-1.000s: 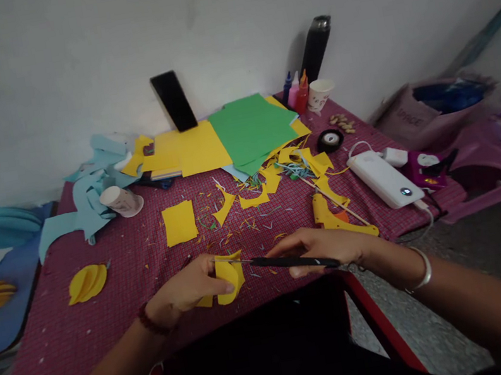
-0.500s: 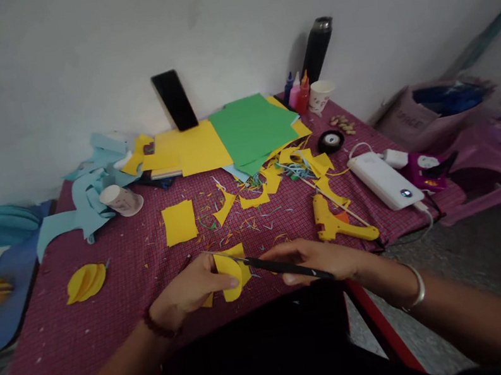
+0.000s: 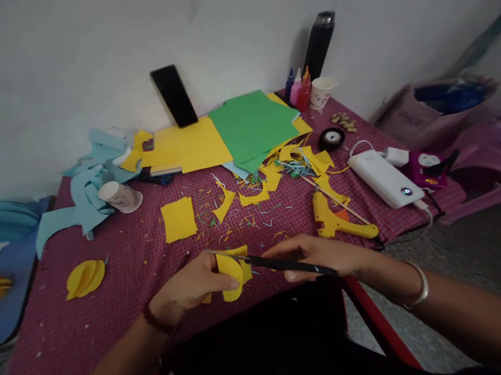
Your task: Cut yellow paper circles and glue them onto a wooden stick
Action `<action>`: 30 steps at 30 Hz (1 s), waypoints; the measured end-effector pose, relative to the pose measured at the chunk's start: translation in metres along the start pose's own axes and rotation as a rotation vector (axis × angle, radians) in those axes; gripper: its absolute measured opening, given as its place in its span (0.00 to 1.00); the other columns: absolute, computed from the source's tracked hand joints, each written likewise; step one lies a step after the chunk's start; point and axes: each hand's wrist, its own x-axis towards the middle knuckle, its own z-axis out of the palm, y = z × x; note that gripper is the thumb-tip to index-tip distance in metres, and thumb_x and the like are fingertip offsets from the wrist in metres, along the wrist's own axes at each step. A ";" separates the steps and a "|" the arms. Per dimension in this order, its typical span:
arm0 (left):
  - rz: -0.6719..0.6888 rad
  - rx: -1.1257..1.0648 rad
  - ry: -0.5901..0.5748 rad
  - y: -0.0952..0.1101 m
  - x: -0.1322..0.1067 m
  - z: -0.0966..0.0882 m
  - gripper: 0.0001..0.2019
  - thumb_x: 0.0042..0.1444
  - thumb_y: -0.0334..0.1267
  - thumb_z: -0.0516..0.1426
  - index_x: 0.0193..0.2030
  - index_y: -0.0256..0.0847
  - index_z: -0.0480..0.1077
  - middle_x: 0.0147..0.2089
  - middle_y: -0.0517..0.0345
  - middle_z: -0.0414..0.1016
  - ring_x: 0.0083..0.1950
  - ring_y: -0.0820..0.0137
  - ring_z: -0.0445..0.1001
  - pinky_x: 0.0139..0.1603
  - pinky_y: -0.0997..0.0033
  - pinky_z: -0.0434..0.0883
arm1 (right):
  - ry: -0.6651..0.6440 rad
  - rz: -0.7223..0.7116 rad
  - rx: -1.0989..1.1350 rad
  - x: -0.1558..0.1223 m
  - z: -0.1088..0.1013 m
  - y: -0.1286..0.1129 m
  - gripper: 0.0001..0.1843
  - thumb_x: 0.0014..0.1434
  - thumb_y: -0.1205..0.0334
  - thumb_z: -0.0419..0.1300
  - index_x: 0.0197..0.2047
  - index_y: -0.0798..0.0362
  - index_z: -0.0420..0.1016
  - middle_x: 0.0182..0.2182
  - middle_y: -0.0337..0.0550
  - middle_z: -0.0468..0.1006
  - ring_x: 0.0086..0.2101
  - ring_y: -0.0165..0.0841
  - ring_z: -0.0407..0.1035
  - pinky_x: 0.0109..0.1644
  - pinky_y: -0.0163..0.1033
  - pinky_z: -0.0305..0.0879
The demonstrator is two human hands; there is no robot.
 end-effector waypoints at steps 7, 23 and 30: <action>-0.035 -0.031 -0.028 0.003 -0.002 0.001 0.13 0.38 0.34 0.64 0.34 0.35 0.74 0.27 0.63 0.70 0.27 0.76 0.64 0.31 0.74 0.63 | -0.047 0.095 -0.013 0.002 -0.010 -0.015 0.31 0.55 0.48 0.64 0.58 0.54 0.70 0.40 0.45 0.75 0.35 0.32 0.67 0.35 0.34 0.63; -0.046 0.071 -0.007 0.006 -0.002 0.000 0.09 0.36 0.33 0.61 0.28 0.37 0.71 0.24 0.66 0.68 0.26 0.77 0.63 0.29 0.75 0.61 | -0.122 0.099 -0.104 0.006 -0.023 -0.030 0.32 0.56 0.48 0.63 0.59 0.55 0.69 0.47 0.46 0.75 0.44 0.38 0.69 0.46 0.39 0.65; -0.054 0.072 -0.001 0.004 -0.003 0.000 0.08 0.36 0.32 0.61 0.28 0.37 0.72 0.25 0.64 0.70 0.26 0.76 0.64 0.28 0.75 0.62 | -0.145 0.116 -0.166 0.008 -0.027 -0.036 0.28 0.57 0.52 0.63 0.59 0.52 0.70 0.48 0.44 0.76 0.45 0.37 0.71 0.48 0.37 0.66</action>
